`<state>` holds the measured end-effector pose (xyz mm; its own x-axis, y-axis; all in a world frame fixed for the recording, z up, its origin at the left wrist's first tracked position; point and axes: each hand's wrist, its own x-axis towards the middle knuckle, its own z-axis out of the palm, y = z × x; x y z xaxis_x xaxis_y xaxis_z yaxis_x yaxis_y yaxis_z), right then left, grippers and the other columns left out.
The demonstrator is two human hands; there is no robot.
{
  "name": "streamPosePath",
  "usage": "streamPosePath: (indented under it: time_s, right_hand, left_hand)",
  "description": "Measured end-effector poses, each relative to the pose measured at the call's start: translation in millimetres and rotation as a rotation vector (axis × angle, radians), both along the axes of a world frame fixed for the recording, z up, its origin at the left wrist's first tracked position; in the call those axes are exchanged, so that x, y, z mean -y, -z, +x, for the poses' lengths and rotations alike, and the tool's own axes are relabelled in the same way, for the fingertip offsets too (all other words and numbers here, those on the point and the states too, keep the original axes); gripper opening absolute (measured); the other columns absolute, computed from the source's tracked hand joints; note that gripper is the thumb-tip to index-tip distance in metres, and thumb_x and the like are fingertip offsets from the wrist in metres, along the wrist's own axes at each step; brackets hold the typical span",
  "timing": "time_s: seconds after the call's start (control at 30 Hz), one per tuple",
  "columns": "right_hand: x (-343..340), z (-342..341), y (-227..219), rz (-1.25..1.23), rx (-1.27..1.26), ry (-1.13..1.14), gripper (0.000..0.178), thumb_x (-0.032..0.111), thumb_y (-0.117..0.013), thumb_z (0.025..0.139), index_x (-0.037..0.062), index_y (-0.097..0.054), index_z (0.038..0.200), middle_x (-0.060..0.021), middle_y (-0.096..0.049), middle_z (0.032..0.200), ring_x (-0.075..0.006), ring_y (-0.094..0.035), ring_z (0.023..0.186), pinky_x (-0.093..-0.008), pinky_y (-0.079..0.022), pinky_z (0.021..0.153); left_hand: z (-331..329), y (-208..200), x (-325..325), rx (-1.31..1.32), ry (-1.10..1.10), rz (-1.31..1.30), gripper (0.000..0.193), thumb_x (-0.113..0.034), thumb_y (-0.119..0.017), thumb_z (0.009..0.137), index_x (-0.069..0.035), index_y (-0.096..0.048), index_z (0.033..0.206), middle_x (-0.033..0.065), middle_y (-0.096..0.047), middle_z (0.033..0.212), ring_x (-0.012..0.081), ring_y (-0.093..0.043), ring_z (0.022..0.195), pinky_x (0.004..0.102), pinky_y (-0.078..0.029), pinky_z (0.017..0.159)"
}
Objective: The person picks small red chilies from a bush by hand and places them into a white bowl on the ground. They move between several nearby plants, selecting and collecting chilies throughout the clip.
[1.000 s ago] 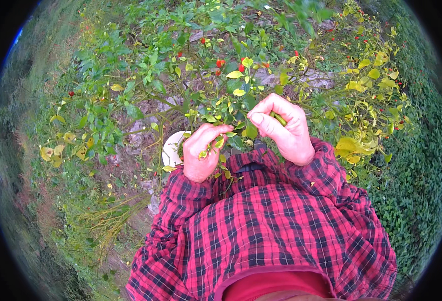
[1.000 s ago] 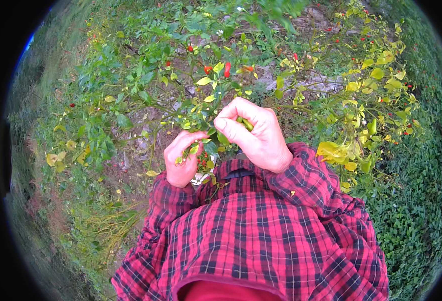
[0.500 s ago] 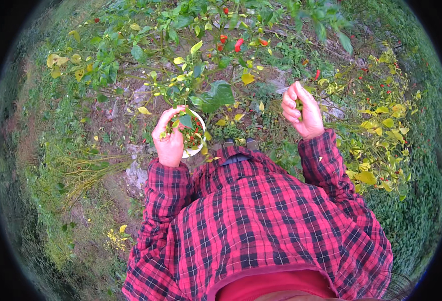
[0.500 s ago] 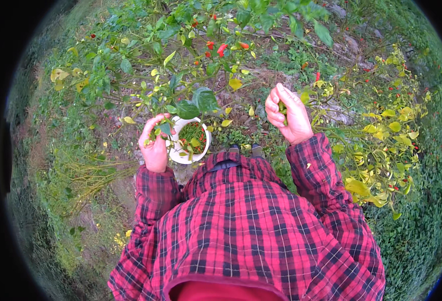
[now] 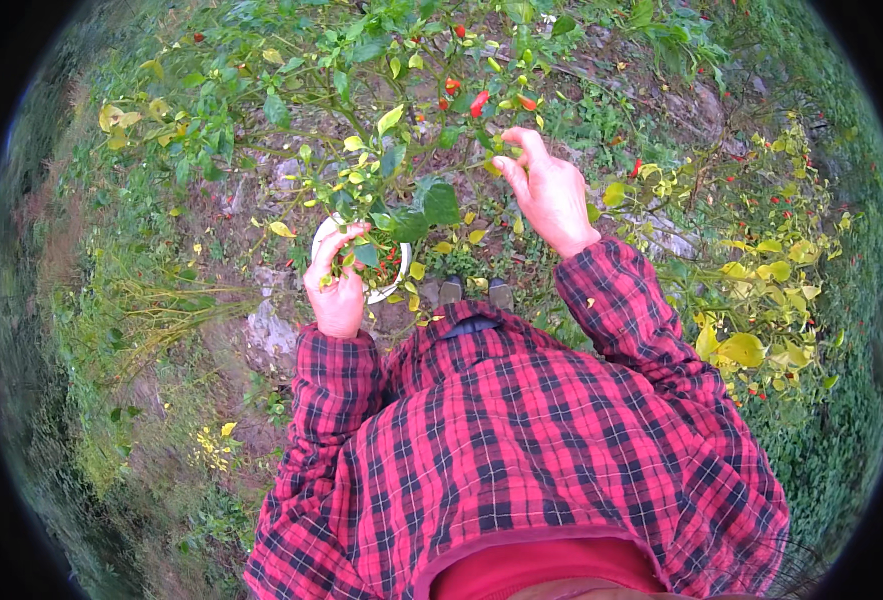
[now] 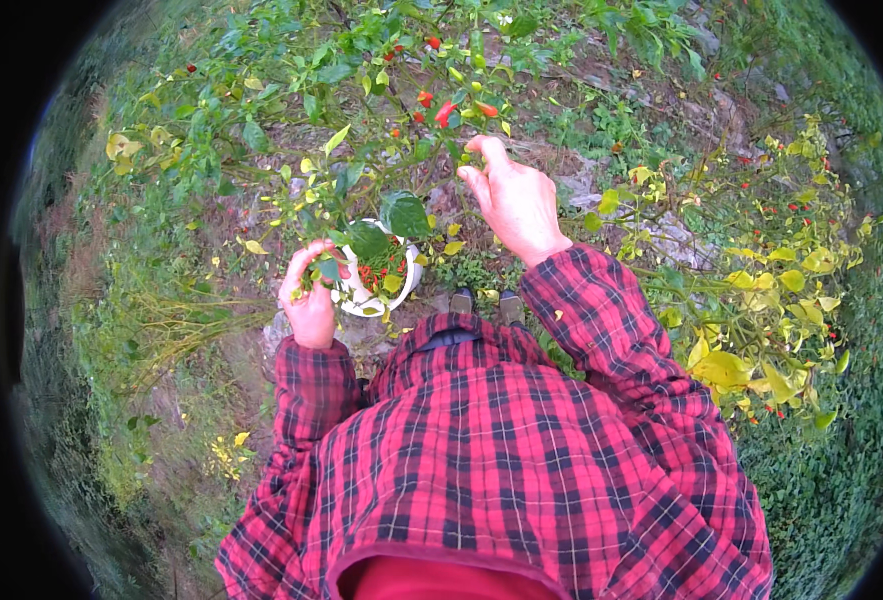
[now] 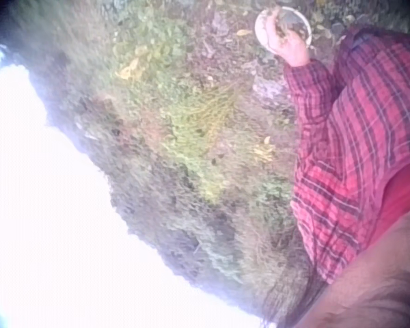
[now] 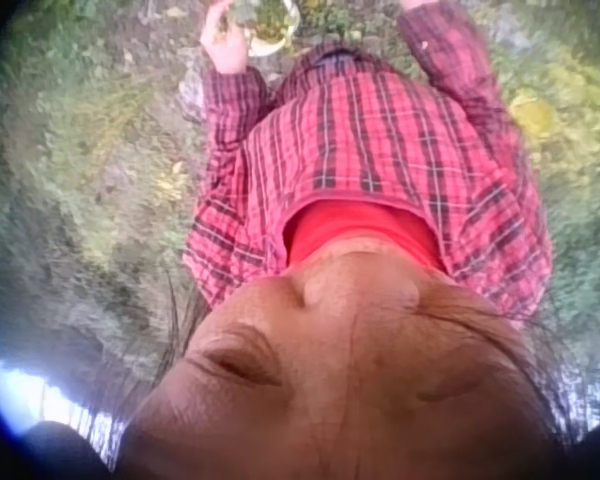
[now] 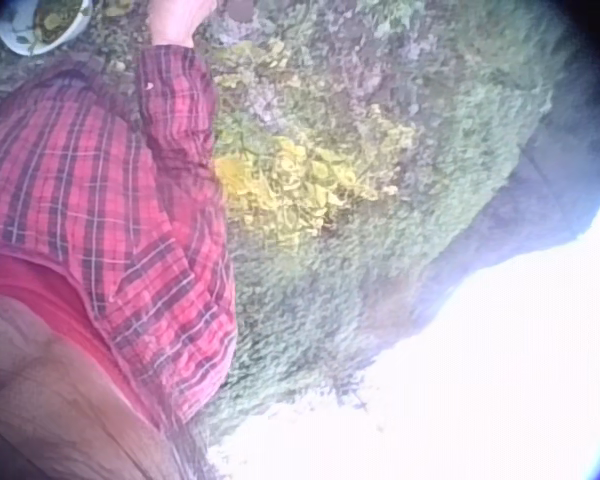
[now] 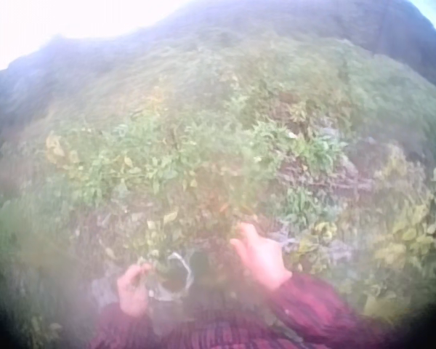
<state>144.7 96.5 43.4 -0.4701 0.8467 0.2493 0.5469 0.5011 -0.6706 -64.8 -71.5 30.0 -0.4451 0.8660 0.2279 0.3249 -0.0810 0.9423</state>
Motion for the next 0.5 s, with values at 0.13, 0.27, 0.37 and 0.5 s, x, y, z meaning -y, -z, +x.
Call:
streamPosePath:
  time_s: [0.13, 0.27, 0.37, 0.5]
  right_hand:
    - [-10, -9, 9, 0.083, 0.096, -0.006, 0.020, 0.025, -0.054, 0.082, 0.0095, -0.049, 0.095, -0.0119, -0.058, 0.062, -0.0285, -0.060, 0.061, -0.0394, -0.044, 0.052]
    - [-16, -8, 1, -0.854, -0.484, -0.008, 0.020, 0.023, -0.051, 0.086, 0.0040, -0.048, 0.085, -0.0001, -0.049, 0.057, -0.0092, -0.043, 0.043, -0.0235, -0.034, 0.040]
    - [-11, 13, -20, -1.396, -0.920, -0.310, 0.017, 0.022, -0.046, 0.090, 0.0052, -0.047, 0.085, 0.0066, -0.039, 0.059, -0.0017, -0.031, 0.043, -0.0162, -0.024, 0.037]
    - [-7, 32, -34, -1.563, -1.145, -0.337, 0.026, 0.028, -0.038, 0.092, 0.0053, -0.046, 0.084, 0.0016, -0.040, 0.062, -0.0025, -0.028, 0.039, -0.0156, -0.021, 0.033]
  left_hand:
    - [3, 0, 6, -0.057, -0.020, -0.015, 0.041, 0.017, -0.031, 0.071, 0.001, -0.052, 0.103, 0.0093, -0.052, 0.096, 0.0166, -0.057, 0.074, 0.0274, -0.048, 0.067]
    - [6, -3, 10, -0.013, -0.043, -0.019, 0.041, 0.018, -0.031, 0.071, 0.001, -0.052, 0.102, 0.0091, -0.052, 0.096, 0.0166, -0.057, 0.075, 0.0272, -0.048, 0.068]
    - [8, -4, 10, 0.008, -0.042, -0.014, 0.044, 0.019, -0.031, 0.067, 0.001, -0.054, 0.101, 0.0088, -0.054, 0.096, 0.0172, -0.056, 0.083, 0.0268, -0.047, 0.071]
    - [8, -4, 8, 0.116, -0.063, -0.017, 0.047, 0.021, -0.032, 0.061, 0.000, -0.056, 0.096, 0.0089, -0.059, 0.096, 0.0195, -0.055, 0.098, 0.0296, -0.043, 0.083]
